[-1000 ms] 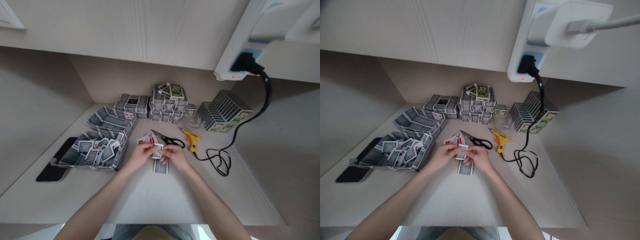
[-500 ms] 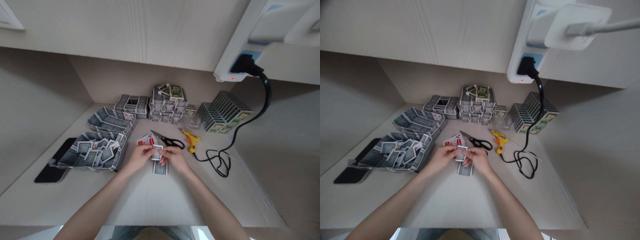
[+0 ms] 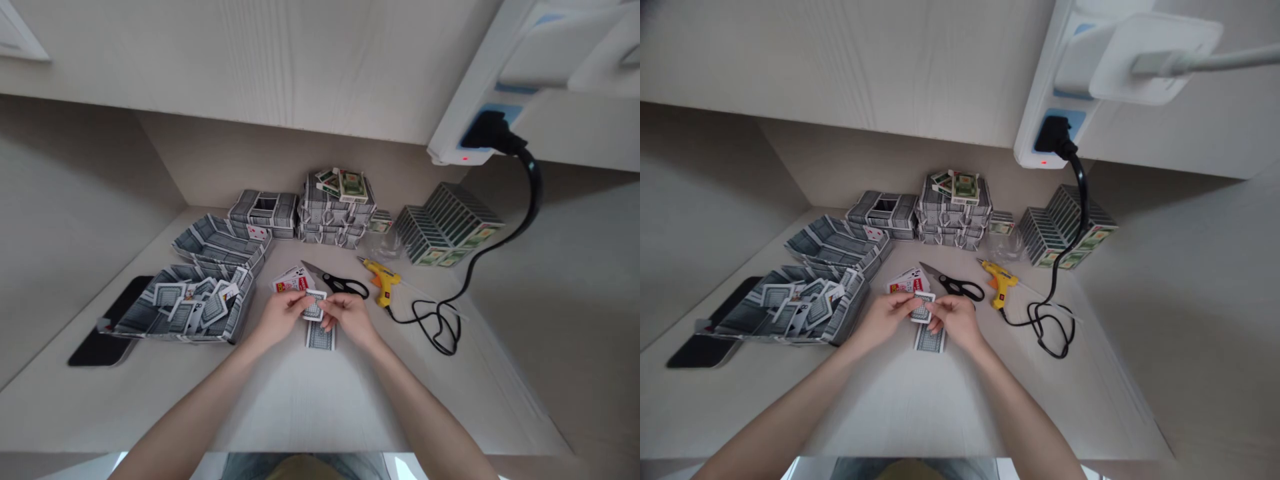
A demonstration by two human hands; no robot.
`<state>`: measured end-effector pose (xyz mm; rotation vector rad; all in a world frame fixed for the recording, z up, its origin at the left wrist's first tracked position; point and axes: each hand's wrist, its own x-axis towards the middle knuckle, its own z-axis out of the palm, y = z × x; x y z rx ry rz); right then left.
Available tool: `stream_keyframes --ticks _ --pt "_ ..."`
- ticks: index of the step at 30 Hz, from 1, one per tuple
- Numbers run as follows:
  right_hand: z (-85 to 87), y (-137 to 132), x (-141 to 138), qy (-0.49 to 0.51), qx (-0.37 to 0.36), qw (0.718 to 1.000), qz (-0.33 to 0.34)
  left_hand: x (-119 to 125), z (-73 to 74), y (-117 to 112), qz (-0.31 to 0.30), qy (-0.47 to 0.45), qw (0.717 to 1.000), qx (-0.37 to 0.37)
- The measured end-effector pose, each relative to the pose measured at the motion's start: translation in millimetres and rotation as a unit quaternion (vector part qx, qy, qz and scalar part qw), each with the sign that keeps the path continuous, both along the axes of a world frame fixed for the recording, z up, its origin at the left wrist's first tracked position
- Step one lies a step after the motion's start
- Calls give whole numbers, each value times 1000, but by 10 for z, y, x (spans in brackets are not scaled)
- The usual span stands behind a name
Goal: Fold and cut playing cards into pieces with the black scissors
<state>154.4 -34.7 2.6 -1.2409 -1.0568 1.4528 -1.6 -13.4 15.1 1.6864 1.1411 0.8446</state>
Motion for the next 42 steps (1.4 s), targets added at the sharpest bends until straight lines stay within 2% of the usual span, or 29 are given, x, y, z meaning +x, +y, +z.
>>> stream_keyframes --ticks 9,18,31,42 --pt "26 -16 27 -36 4 999 34 61 -21 -78 24 31 999 25" --pt "122 -59 10 -3 9 996 85 115 -121 -147 54 149 983 87" --pt "143 -74 -12 25 1 995 94 112 -90 -151 47 146 986 70" --pt "142 -79 -5 26 20 995 92 125 -111 -176 59 87 993 53"
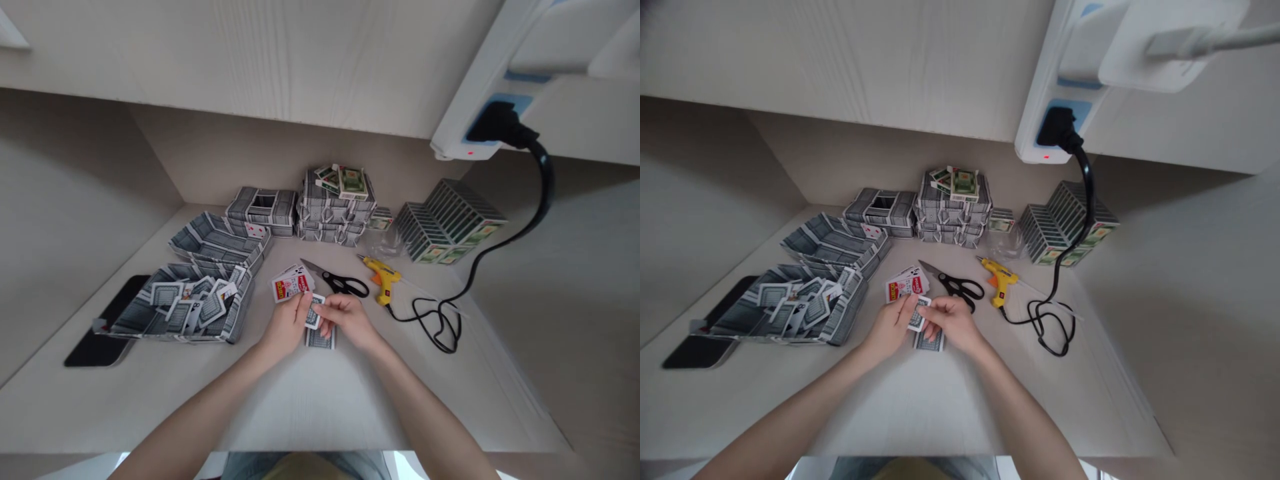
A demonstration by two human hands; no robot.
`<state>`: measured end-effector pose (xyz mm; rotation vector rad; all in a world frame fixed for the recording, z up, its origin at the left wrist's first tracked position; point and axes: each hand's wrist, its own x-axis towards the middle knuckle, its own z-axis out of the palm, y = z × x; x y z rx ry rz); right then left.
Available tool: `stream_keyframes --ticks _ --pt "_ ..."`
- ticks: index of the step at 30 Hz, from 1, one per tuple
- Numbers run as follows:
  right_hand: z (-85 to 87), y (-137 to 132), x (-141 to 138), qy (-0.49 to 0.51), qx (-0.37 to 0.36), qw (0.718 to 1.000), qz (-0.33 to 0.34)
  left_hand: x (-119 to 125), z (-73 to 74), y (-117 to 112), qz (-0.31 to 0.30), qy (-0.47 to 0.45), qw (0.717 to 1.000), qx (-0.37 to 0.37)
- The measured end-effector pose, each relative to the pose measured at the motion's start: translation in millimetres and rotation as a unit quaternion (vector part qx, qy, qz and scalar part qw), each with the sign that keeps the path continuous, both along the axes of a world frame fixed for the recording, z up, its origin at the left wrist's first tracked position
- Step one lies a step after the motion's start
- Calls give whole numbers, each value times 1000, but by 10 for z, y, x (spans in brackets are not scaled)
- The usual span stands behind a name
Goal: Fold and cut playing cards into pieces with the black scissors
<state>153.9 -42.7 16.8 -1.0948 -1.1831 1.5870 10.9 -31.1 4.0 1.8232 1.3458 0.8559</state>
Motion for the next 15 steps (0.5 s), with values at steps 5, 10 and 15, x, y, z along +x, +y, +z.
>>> stream_keyframes --ticks 5,10,15 --pt "25 -8 12 -4 -5 1000 5 1 6 -10 1 -36 999 -15" --pt "8 -6 21 3 -4 1000 4 9 24 -19 -4 -59 998 -22" --pt "19 -8 7 1 -10 1000 -8 19 22 -32 6 -57 998 -31"
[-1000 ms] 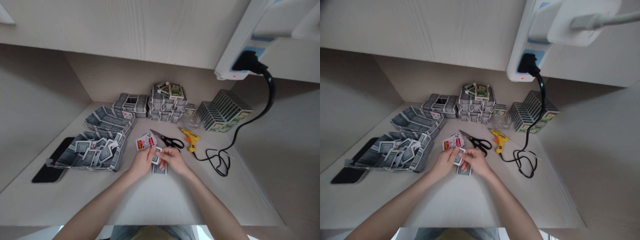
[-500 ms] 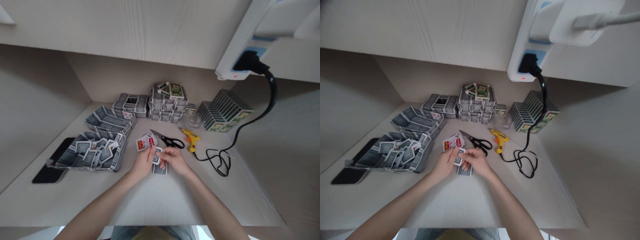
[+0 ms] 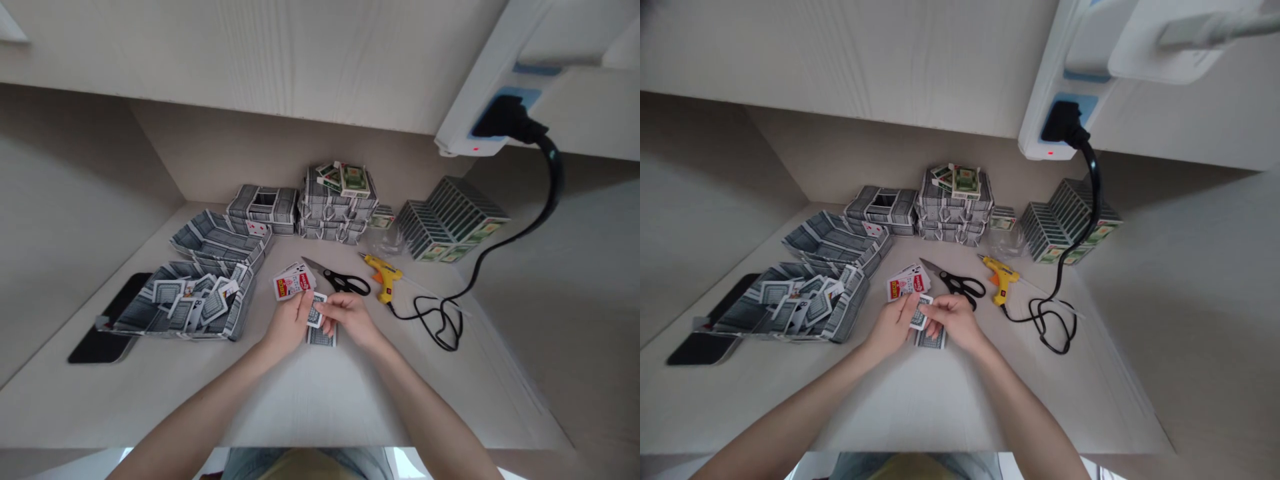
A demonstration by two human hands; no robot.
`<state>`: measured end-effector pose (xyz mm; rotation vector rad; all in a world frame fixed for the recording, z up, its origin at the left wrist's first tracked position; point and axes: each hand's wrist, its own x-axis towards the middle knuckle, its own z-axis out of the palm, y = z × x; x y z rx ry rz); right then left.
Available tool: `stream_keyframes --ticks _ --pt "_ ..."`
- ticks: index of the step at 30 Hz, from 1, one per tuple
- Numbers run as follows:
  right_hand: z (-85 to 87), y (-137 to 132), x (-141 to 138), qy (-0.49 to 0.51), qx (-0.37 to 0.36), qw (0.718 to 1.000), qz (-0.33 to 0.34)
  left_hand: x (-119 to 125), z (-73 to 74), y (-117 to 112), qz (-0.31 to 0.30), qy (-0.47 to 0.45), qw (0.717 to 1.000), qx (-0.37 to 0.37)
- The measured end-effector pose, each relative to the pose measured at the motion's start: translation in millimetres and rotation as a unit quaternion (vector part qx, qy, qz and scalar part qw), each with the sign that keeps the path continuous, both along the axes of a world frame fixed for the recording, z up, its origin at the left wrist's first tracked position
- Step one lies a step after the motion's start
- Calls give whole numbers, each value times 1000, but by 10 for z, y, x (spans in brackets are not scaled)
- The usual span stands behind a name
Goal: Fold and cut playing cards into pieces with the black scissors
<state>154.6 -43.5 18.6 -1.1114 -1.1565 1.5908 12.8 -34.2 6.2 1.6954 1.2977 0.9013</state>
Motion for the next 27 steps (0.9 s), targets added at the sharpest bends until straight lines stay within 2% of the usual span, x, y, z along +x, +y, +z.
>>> stream_keyframes --ticks 20,27 --pt "4 -28 -49 -3 16 1000 -27 24 -40 -25 11 -37 999 -16" --pt "-6 -29 -43 -6 18 999 -27 38 -39 -19 -4 -109 992 -61"
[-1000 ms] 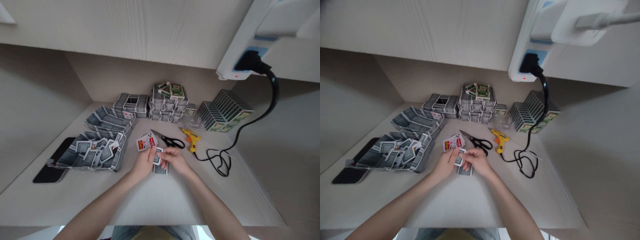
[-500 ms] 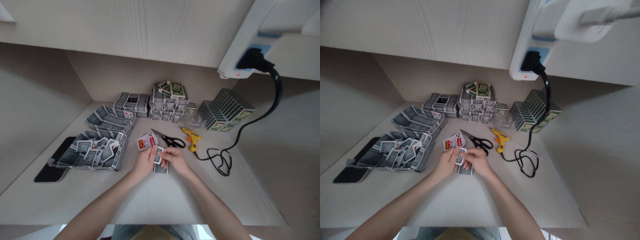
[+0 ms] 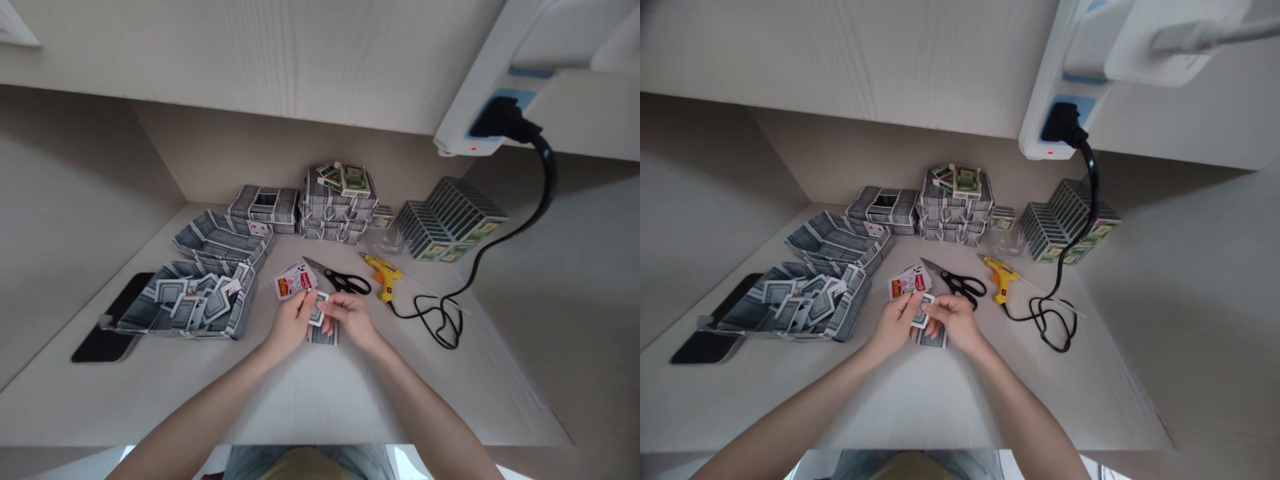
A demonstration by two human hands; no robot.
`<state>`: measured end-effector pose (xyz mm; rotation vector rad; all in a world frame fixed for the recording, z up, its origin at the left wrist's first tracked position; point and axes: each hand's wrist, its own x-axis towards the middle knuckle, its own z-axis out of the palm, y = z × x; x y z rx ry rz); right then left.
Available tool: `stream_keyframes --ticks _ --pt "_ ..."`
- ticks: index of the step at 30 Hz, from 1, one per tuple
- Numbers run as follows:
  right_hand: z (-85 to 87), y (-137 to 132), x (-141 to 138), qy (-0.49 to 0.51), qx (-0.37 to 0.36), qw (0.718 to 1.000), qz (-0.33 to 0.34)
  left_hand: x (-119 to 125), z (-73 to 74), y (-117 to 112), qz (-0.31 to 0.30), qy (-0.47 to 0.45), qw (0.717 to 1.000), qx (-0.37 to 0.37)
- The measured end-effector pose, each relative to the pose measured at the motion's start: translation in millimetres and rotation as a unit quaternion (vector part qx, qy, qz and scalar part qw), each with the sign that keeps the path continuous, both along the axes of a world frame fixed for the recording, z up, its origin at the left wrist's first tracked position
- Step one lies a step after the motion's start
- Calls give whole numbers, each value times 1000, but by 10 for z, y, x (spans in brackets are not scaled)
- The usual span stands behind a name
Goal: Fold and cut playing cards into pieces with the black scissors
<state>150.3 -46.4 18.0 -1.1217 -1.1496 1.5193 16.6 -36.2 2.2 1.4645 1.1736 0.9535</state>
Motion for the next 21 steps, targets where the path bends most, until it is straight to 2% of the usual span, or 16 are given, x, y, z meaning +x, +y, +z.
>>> stream_keyframes --ticks 5,12,17,21 --pt "-20 24 25 -13 13 1000 3 -25 53 81 -43 -76 993 -75" --pt "-24 22 33 -27 18 999 18 -50 57 100 6 -23 999 -25" --pt "-32 17 27 -22 12 999 23 -50 35 91 11 6 1000 6" --pt "-38 15 17 -17 13 1000 21 -44 25 90 8 -8 1000 -2"
